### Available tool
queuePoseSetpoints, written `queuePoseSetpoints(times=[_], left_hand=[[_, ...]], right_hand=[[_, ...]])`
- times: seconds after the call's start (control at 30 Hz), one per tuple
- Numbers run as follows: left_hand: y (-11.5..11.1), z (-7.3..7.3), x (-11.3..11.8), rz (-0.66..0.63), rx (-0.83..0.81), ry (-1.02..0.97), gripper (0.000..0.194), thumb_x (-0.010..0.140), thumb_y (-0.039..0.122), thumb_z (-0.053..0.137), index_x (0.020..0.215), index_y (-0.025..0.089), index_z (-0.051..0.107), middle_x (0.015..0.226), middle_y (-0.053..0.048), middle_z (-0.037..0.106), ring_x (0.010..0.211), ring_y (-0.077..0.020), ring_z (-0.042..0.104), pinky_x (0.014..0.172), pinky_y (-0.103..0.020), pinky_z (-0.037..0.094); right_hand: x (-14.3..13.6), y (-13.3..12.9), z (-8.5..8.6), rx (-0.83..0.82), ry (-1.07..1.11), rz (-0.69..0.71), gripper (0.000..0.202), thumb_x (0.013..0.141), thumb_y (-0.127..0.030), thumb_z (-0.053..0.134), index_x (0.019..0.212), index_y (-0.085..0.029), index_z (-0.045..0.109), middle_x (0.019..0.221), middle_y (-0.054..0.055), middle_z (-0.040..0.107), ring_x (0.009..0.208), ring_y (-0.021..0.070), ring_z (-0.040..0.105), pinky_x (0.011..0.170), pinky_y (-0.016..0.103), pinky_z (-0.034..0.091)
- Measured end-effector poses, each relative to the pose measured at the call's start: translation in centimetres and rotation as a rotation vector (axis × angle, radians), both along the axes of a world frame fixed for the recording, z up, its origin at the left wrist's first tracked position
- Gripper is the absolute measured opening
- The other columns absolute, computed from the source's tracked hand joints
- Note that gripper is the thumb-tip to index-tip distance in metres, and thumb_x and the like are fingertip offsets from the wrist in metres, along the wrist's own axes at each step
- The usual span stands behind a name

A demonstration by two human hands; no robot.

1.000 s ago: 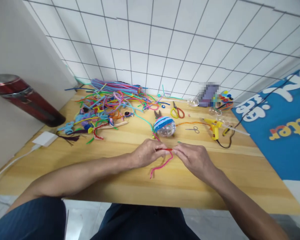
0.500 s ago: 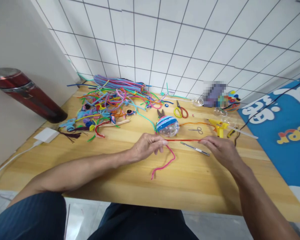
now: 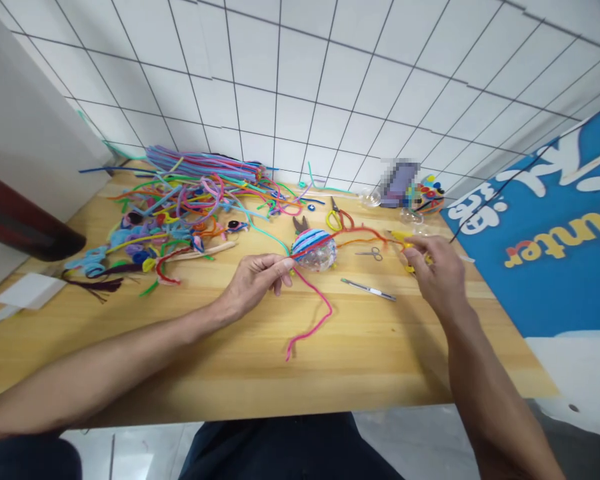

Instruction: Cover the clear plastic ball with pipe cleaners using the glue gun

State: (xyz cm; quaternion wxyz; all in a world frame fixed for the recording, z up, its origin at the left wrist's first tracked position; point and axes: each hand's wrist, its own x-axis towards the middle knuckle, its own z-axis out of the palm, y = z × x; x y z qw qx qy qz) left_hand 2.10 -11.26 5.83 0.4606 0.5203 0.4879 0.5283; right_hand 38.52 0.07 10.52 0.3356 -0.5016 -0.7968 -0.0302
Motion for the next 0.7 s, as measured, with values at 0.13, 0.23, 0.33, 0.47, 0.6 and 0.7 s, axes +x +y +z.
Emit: queuePoseSetpoints(times=[0.13, 0.23, 0.33, 0.47, 0.6, 0.7], left_hand=[[-0.1, 0.3, 1.8, -0.043, -0.031, -0.050, 0.055, 0.091, 0.066, 0.079, 0.068, 0.017, 0.074, 0.062, -0.003, 0.073, 0.048, -0.0096, 0.055, 0.051, -0.023, 0.047], [-0.3, 0.8, 4.0, -0.138, -0.051, -0.093, 0.057, 0.093, 0.066, 0.076, 0.066, 0.017, 0.070, 0.061, -0.002, 0.070, 0.050, -0.0091, 0.056, 0.052, -0.022, 0.046], [-0.5, 1.1, 5.6, -0.276, -0.013, -0.119, 0.053, 0.098, 0.063, 0.071, 0.076, 0.016, 0.074, 0.065, -0.001, 0.070, 0.052, -0.0089, 0.058, 0.055, -0.022, 0.046], [-0.8, 0.9, 5.6, -0.321, 0.038, -0.071, 0.047, 0.106, 0.058, 0.063, 0.090, 0.015, 0.075, 0.077, -0.003, 0.075, 0.060, -0.0098, 0.063, 0.063, -0.023, 0.050], [-0.8, 0.2, 4.6, -0.297, 0.067, 0.008, 0.054, 0.109, 0.058, 0.057, 0.082, 0.015, 0.075, 0.070, -0.002, 0.069, 0.063, -0.0112, 0.062, 0.069, -0.025, 0.049], [-0.5, -0.1, 4.3, -0.321, 0.049, -0.032, 0.056, 0.108, 0.064, 0.058, 0.083, 0.016, 0.071, 0.066, 0.001, 0.063, 0.061, -0.0106, 0.058, 0.064, -0.024, 0.045]], right_hand=[[-3.3, -5.8, 1.0, 0.369, -0.036, 0.058, 0.043, 0.106, -0.035, 0.067, 0.149, -0.031, 0.062, 0.132, 0.016, 0.075, 0.128, 0.0375, 0.070, 0.113, 0.059, 0.056], [-7.1, -9.3, 1.0, 0.309, -0.036, 0.377, 0.058, 0.103, -0.017, 0.069, 0.158, -0.031, 0.054, 0.132, 0.012, 0.076, 0.117, 0.0284, 0.077, 0.097, 0.043, 0.066], [-9.5, -9.4, 0.4, 0.189, -0.085, 0.506, 0.044, 0.106, -0.012, 0.061, 0.147, -0.028, 0.065, 0.127, 0.010, 0.080, 0.117, 0.0243, 0.078, 0.097, 0.039, 0.066], [-9.1, -7.0, 0.1, 0.097, -0.021, 0.543, 0.024, 0.106, -0.015, 0.064, 0.120, -0.028, 0.078, 0.097, 0.004, 0.082, 0.091, 0.0200, 0.078, 0.083, 0.034, 0.064], [-8.6, -6.0, 0.0, 0.003, 0.027, 0.545, 0.016, 0.105, -0.018, 0.067, 0.110, -0.028, 0.079, 0.096, 0.004, 0.083, 0.086, 0.0189, 0.077, 0.079, 0.033, 0.063], [-9.1, -6.4, -0.1, -0.090, 0.101, 0.541, 0.014, 0.104, -0.023, 0.070, 0.114, -0.028, 0.078, 0.096, 0.003, 0.082, 0.078, 0.0169, 0.075, 0.070, 0.031, 0.061]])
